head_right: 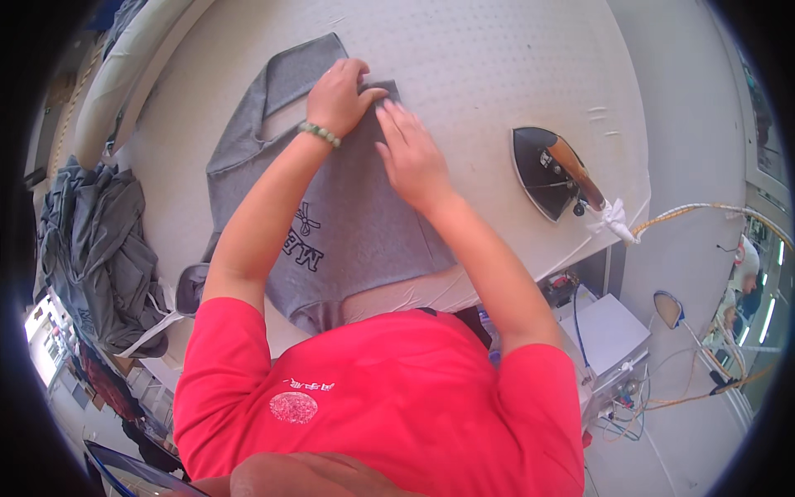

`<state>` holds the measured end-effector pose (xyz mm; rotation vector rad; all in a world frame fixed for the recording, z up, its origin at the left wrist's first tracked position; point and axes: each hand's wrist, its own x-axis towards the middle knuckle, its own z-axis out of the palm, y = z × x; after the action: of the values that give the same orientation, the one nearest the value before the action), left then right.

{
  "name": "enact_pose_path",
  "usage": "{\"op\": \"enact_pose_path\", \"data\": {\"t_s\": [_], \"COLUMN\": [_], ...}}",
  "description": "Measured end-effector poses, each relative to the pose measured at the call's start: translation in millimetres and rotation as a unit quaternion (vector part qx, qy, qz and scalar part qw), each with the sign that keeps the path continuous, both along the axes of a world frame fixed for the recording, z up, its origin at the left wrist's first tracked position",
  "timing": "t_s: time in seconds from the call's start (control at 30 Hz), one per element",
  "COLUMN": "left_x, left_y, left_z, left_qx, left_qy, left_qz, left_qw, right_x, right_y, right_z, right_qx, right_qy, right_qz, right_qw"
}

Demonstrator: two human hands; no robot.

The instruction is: Ironing and folding grey sweatshirts on an industrial work table.

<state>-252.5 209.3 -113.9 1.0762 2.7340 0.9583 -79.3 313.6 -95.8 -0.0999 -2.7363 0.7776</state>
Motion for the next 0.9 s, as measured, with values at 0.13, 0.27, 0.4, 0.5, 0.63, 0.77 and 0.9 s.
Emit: {"op": "enact_pose_path", "data": {"t_s": [0.13, 0.27, 0.4, 0.5, 0.63, 0.77, 0.9], "left_x": [-20, -46, -64, -71, -74, -49, 20], "left_y": [-92, -150, -166, -172, -167, -153, -105], "left_z": [13, 51, 64, 62, 63, 29, 16], "left_qx": [-0.084, -0.226, -0.270, -0.220, -0.250, -0.256, -0.010], "left_qy": [-0.010, -0.055, -0.103, -0.149, -0.214, 0.028, 0.131], "left_qz": [-0.018, -0.060, -0.112, -0.113, -0.113, -0.153, -0.164], "left_qw": [0.996, 0.971, 0.951, 0.957, 0.938, 0.954, 0.978], "right_x": [-26, -29, -31, -30, -31, -32, -27], "right_y": [3, 2, 0, 0, -1, 2, 0], "right_z": [-24, -25, -23, -24, -25, -25, -26], "right_qx": [0.065, 0.086, 0.091, 0.093, 0.097, 0.097, 0.088], "right_qy": [-0.034, -0.056, -0.059, -0.060, -0.060, -0.052, -0.039], "right_qz": [0.005, 0.007, 0.007, 0.007, 0.006, 0.003, 0.000], "right_qw": [0.997, 0.995, 0.994, 0.994, 0.993, 0.994, 0.995]}}
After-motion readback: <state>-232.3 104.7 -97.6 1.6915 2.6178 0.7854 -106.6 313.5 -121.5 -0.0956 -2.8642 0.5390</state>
